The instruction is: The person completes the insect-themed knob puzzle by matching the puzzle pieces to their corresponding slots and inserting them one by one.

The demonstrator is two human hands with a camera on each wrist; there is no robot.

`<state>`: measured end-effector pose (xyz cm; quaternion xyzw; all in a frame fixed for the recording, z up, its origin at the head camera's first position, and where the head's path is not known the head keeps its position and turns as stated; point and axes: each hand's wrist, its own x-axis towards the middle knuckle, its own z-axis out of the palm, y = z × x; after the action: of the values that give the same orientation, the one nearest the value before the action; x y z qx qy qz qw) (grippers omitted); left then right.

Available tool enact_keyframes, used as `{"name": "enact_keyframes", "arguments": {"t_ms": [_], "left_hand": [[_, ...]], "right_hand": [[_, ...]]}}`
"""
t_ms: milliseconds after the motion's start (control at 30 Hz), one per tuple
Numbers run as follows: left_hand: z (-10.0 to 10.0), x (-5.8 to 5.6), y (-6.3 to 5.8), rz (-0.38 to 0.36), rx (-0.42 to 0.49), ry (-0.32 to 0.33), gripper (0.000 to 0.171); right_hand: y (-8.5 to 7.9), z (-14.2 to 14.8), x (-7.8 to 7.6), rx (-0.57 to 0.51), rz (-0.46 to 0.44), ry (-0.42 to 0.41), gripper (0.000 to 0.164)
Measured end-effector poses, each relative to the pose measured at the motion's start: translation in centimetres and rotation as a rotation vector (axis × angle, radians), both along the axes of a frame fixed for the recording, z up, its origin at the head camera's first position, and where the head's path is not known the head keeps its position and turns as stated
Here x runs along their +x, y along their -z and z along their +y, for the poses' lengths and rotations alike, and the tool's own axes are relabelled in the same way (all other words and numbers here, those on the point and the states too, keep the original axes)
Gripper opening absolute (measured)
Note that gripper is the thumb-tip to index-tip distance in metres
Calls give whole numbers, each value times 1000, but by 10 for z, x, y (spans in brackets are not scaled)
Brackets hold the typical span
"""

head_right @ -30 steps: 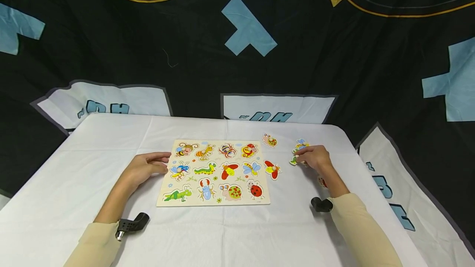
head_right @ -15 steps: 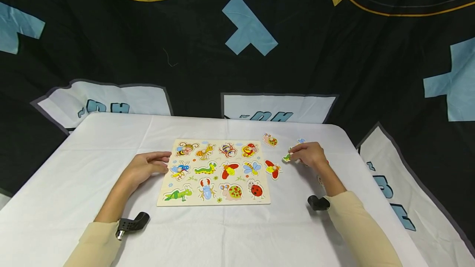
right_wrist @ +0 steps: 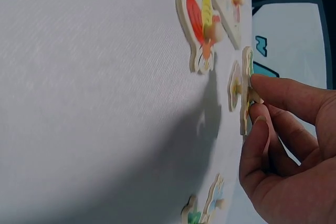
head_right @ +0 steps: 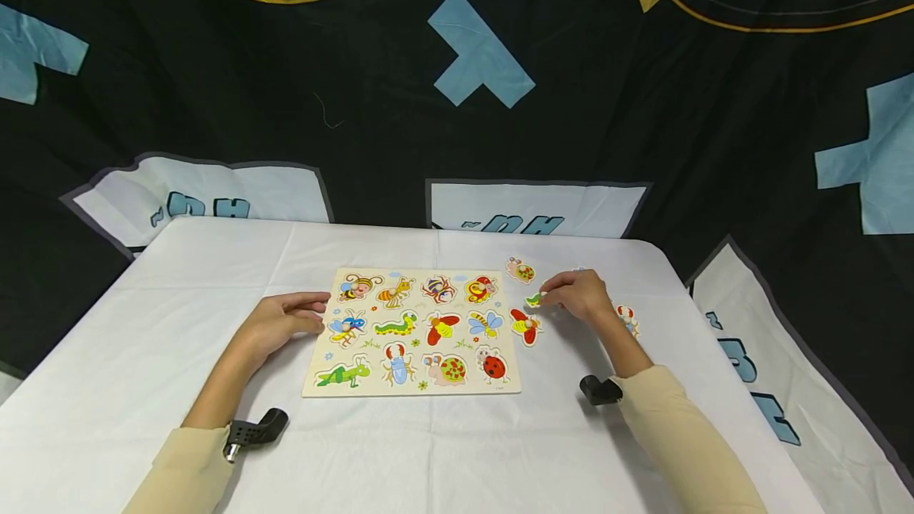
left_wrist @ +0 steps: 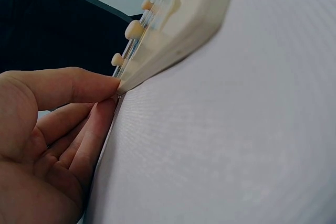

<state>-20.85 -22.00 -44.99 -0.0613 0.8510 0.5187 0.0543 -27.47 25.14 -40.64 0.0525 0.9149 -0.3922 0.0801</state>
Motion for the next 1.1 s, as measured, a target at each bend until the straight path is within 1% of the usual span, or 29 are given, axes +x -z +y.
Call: {"name": "enact_keyframes", "arguments": {"t_ms": [333,633,867,1100], "left_hand": [[0,0,0,0,6,1,59],[1,0,-2,-8,0,-6,60],[1,1,-2,-16,3,-11,60],[2,0,-1,-18,10,-10,61]], "right_hand": [[1,-16,-2,-13,28,-62,23],[1,-36,-2,-74,10,-70,22],[0,-52,-2,-87,20,-111,19],[0,-68,0,-98,12,-120,16]]}}
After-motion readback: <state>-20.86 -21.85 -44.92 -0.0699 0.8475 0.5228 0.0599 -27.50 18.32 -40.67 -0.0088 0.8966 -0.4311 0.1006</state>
